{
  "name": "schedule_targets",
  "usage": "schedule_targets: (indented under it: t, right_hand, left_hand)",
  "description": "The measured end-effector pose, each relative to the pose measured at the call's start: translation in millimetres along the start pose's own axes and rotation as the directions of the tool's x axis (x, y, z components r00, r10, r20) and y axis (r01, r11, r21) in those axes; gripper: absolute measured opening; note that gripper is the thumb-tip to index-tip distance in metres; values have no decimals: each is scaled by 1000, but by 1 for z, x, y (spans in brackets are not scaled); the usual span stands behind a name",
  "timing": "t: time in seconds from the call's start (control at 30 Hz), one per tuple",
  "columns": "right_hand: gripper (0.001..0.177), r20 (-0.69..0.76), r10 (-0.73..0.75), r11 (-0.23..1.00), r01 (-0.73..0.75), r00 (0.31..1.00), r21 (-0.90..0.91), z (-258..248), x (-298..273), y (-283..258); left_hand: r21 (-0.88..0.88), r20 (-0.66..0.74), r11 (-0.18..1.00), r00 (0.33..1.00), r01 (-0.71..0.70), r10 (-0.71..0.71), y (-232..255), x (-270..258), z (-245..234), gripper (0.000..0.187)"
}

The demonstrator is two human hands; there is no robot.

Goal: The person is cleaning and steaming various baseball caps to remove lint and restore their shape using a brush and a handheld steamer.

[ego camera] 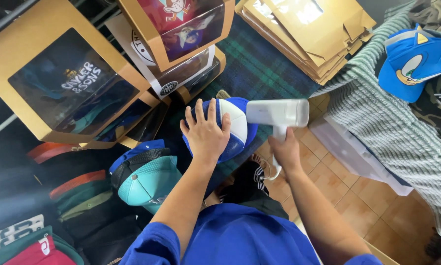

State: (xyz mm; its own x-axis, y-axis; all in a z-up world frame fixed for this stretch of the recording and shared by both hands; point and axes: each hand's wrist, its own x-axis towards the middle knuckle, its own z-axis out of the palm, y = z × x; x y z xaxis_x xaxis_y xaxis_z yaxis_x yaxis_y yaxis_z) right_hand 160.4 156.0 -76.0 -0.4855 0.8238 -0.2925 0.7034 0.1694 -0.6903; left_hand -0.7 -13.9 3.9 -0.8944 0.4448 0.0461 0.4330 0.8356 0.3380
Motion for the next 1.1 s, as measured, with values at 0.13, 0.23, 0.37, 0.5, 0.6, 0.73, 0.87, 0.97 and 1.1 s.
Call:
schedule_targets:
  t: [0.13,0.23,0.37,0.5,0.6,0.73,0.87,0.97,1.1]
  right_hand:
    - [45,94,-4,1000,3,996,10,-25,12,-3]
    - [66,167,-12,974,49,986,-219,-40,8,-2]
    - [62,156,-176,944,211,972,-252,-31,45,-14]
    - [64,236,-240,927,294,942,-232,-24,71,-73]
    - [66,315,-325,863,416,892,-286,-24,69,-98]
    - [67,459,-291,812,470,840,-346,-70,72,-115]
    - [67,555,-166,819,428,815,-383,-84,91,-121]
    - [66,575,-235,826,473,784,-306,-53,118,-114]
    - [67,635,-261,823,511,727,-247,-31,129,-137]
  left_hand:
    - [-15,8,1000,1000,17,-17,1,-2,-4,61]
    - [-17,-27,1000,1000,4,-4,0,0,-4,60]
    - [-9,-37,1000,999,5,-5,0,-1,1,60]
    - [3,-47,1000,999,10,-9,0,0,4,60]
    - [-9,-129,1000,992,3,-4,0,-1,3,55]
    - [-2,-162,1000,986,29,-29,2,-1,4,54]
    - [-8,-182,999,982,41,-42,3,-1,8,54]
    - [3,-195,987,968,162,-158,25,-10,12,52]
    - [-38,-258,937,903,347,-345,66,-12,16,58]
